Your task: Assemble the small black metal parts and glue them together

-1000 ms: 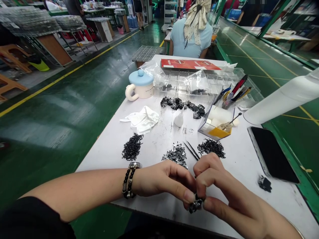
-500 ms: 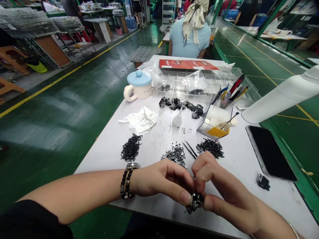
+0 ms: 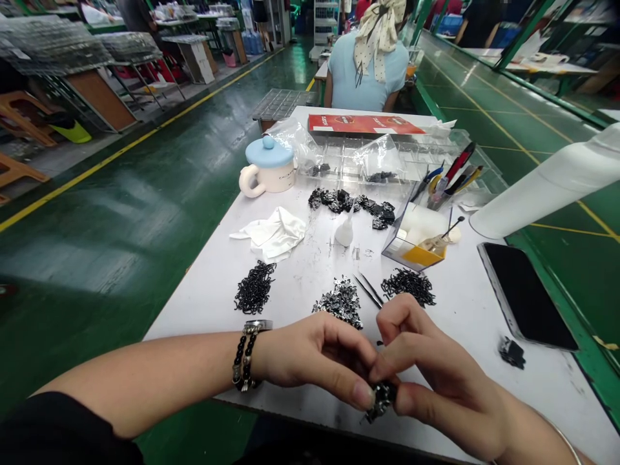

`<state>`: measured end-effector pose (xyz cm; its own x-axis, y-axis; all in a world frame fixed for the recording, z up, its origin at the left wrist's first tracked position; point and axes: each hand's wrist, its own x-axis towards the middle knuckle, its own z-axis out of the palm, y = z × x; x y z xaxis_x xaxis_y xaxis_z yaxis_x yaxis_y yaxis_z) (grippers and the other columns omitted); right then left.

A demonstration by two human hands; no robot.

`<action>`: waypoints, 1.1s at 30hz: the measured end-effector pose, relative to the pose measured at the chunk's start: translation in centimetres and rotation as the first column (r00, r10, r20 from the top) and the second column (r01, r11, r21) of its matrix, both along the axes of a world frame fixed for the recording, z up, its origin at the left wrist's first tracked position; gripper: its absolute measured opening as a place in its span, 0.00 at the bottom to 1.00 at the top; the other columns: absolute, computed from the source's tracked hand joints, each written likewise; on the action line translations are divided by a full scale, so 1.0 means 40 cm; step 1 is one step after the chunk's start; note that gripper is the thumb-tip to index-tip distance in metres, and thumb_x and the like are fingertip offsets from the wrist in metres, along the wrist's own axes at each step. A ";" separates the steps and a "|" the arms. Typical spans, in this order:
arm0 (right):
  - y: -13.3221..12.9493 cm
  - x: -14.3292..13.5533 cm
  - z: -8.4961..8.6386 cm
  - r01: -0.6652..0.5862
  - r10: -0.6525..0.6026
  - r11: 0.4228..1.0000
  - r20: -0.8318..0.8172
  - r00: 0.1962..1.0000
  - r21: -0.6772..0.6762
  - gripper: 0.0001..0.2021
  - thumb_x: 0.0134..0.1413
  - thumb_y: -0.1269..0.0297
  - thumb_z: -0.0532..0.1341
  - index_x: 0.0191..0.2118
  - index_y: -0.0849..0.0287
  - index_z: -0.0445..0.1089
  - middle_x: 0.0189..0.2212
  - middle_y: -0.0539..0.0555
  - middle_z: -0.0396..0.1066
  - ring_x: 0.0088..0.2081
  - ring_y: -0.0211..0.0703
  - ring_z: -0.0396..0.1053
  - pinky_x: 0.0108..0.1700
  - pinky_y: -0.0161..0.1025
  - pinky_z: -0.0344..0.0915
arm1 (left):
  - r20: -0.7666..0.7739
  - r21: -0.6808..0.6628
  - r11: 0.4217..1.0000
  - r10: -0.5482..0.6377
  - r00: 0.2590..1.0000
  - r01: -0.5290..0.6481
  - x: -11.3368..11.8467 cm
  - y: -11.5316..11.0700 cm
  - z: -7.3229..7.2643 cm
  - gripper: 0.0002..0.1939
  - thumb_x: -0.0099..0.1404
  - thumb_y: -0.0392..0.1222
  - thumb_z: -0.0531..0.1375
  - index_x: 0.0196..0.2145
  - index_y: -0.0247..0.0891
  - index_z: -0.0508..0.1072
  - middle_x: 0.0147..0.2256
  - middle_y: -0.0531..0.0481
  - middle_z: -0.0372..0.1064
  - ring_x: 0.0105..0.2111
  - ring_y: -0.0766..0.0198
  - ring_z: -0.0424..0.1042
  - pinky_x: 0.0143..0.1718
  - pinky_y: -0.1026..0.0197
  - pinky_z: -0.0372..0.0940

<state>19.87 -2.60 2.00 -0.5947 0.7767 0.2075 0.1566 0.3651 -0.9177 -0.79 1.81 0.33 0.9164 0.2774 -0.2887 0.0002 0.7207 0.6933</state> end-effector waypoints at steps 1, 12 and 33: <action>0.000 -0.001 -0.001 0.008 -0.008 1.000 -0.003 1.000 0.002 0.05 0.57 0.61 0.59 0.39 0.53 0.68 0.34 0.52 0.54 0.38 0.40 0.57 0.38 0.37 0.62 | 0.002 -0.012 1.000 0.003 1.000 -0.003 0.000 0.000 0.001 0.13 0.48 0.42 0.71 0.32 0.37 0.77 0.31 0.53 0.71 0.33 0.68 0.69 0.39 0.65 0.64; 0.021 -0.001 -0.023 0.033 -0.054 0.979 -0.098 0.994 -0.201 0.11 0.61 0.54 0.55 0.44 0.52 0.67 0.36 0.53 0.58 0.41 0.42 0.62 0.49 0.45 0.61 | 0.199 -0.213 0.973 0.132 0.971 -0.089 0.020 -0.013 -0.002 0.15 0.56 0.42 0.65 0.38 0.29 0.76 0.33 0.43 0.74 0.32 0.61 0.74 0.39 0.58 0.66; 0.086 0.147 -0.024 0.149 -0.312 0.948 0.719 0.620 0.282 0.04 0.57 0.67 0.56 0.34 0.55 0.68 0.34 0.54 0.65 0.39 0.47 0.62 0.41 0.47 0.58 | -0.074 -0.407 0.765 0.517 0.853 -0.499 0.024 0.015 -0.002 0.10 0.60 0.37 0.59 0.38 0.31 0.75 0.32 0.43 0.74 0.30 0.64 0.72 0.43 0.60 0.64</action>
